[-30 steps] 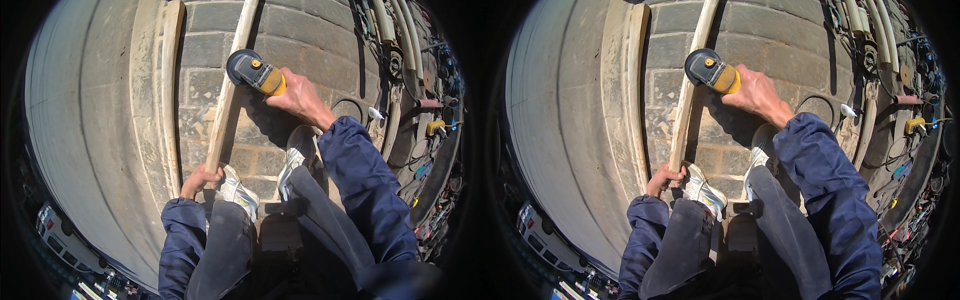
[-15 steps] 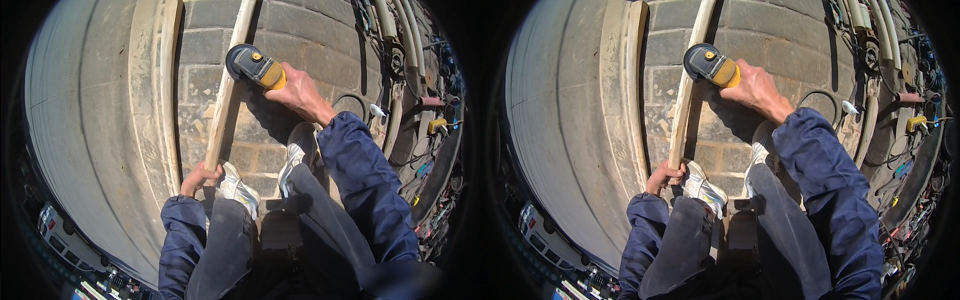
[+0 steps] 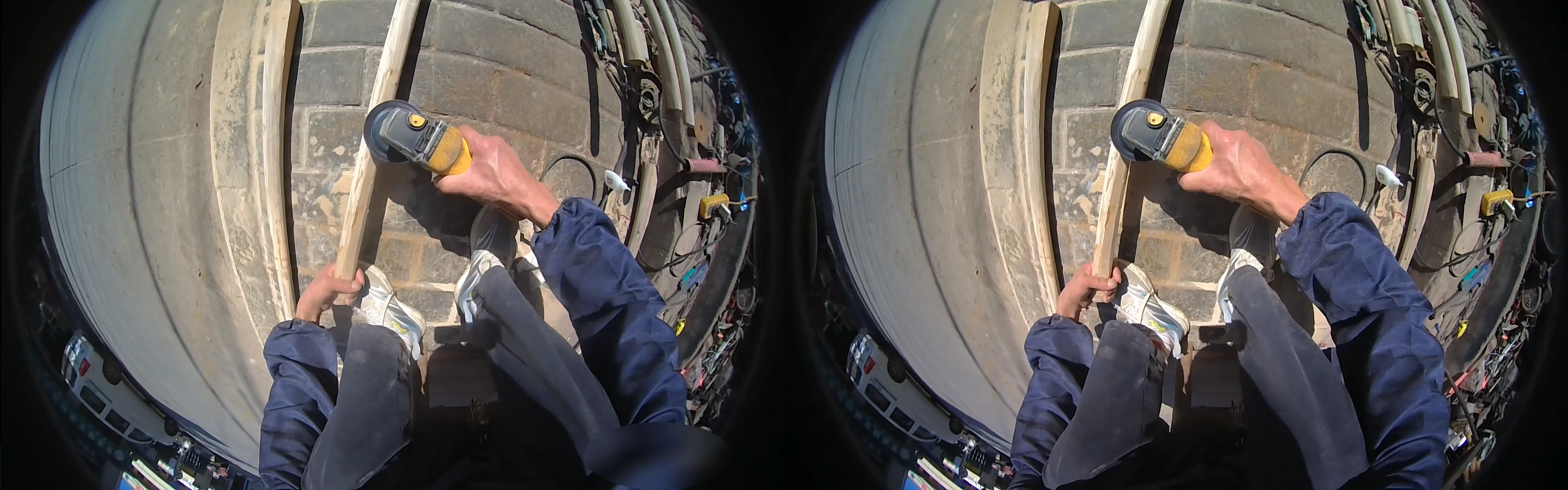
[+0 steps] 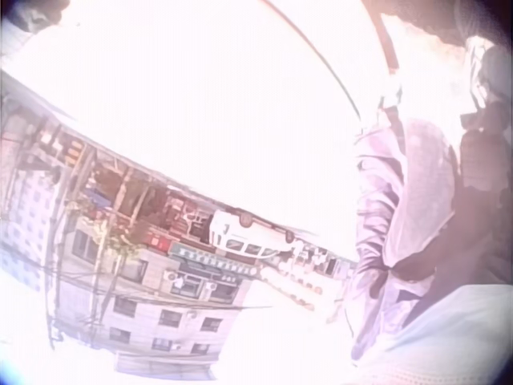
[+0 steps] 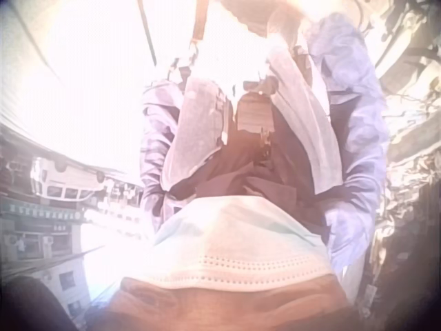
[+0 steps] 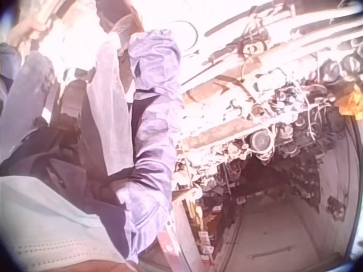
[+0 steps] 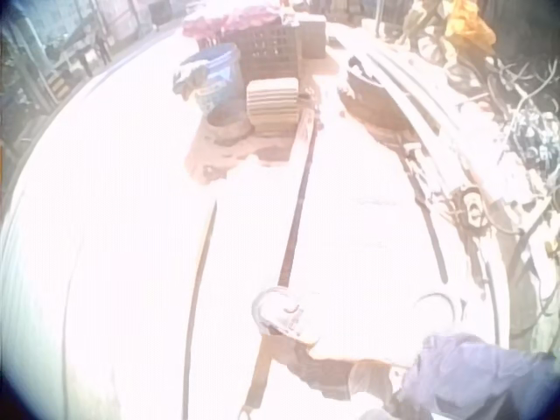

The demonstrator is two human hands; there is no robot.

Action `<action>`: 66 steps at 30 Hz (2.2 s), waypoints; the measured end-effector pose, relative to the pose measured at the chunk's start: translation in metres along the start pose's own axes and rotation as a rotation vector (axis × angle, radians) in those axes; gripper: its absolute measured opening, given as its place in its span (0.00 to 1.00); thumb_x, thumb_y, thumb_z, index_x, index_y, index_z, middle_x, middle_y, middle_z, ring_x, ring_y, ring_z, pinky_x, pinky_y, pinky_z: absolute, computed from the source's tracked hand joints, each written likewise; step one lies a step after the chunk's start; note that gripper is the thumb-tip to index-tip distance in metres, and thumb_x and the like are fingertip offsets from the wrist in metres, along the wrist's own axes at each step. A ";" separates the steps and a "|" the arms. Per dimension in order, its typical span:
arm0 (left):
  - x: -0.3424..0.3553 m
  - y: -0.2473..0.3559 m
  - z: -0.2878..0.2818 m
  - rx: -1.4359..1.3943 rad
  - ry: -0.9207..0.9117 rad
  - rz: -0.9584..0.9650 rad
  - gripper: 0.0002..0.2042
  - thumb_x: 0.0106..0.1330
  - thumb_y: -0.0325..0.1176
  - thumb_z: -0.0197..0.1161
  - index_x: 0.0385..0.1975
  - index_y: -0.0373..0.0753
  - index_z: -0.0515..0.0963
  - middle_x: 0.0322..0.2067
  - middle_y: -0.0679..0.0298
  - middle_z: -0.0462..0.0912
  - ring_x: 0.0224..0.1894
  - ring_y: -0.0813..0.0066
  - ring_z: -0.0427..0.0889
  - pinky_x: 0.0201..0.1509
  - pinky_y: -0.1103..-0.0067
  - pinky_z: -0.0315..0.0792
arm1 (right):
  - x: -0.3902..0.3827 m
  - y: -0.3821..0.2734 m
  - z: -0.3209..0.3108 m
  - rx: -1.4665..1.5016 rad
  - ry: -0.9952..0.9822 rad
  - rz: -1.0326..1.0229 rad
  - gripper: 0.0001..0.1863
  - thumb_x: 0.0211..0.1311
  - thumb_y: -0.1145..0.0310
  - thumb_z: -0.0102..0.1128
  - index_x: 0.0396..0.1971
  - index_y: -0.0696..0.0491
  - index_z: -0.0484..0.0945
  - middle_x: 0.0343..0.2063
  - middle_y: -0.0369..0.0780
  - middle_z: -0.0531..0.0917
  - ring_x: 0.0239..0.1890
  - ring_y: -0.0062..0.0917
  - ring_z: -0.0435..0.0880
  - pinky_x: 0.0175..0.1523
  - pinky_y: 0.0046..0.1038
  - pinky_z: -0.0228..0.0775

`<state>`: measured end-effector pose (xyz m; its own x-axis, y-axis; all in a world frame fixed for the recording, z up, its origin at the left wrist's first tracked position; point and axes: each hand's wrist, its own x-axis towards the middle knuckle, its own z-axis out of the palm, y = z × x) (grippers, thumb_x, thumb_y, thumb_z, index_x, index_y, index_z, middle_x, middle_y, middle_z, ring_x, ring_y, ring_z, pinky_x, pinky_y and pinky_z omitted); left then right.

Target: The person sits on a paved surface and uses an angle grinder to sand a long, curved wooden piece. They hold the wood with one hand and move the grinder along its length, then briefly inspect the surface before continuing.

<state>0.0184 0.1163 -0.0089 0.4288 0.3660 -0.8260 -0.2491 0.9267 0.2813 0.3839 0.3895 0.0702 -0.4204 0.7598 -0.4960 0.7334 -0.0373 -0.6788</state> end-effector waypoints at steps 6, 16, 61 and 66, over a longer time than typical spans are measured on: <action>0.005 0.002 0.003 0.015 -0.015 0.006 0.15 0.63 0.34 0.82 0.43 0.36 0.86 0.28 0.64 0.84 0.26 0.72 0.81 0.35 0.74 0.73 | -0.020 0.005 0.041 -0.132 -0.102 -0.226 0.32 0.51 0.54 0.82 0.52 0.57 0.83 0.41 0.56 0.93 0.46 0.58 0.93 0.52 0.52 0.85; 0.003 0.004 0.005 0.022 -0.003 0.004 0.15 0.62 0.34 0.82 0.44 0.35 0.86 0.28 0.64 0.84 0.25 0.72 0.82 0.35 0.74 0.74 | 0.026 0.000 -0.015 -0.037 0.194 -0.106 0.31 0.53 0.55 0.82 0.52 0.59 0.83 0.41 0.56 0.93 0.45 0.57 0.94 0.51 0.49 0.87; 0.102 0.173 0.124 1.322 0.631 0.274 0.32 0.72 0.56 0.76 0.54 0.27 0.80 0.42 0.33 0.91 0.52 0.29 0.91 0.56 0.49 0.82 | -0.100 0.100 -0.018 0.583 0.425 0.431 0.29 0.57 0.59 0.84 0.55 0.58 0.86 0.46 0.42 0.94 0.48 0.29 0.93 0.57 0.35 0.85; 0.172 0.234 0.116 0.805 0.602 0.453 0.19 0.78 0.48 0.74 0.45 0.35 0.82 0.33 0.60 0.90 0.34 0.68 0.89 0.41 0.65 0.82 | -0.096 0.100 -0.011 0.586 0.410 0.411 0.28 0.56 0.59 0.84 0.53 0.57 0.87 0.45 0.42 0.95 0.46 0.30 0.94 0.55 0.36 0.85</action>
<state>0.1347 0.4060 -0.0285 -0.1075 0.7873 -0.6071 0.4562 0.5817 0.6735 0.5034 0.3201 0.0556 0.1321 0.7840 -0.6066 0.3408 -0.6105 -0.7149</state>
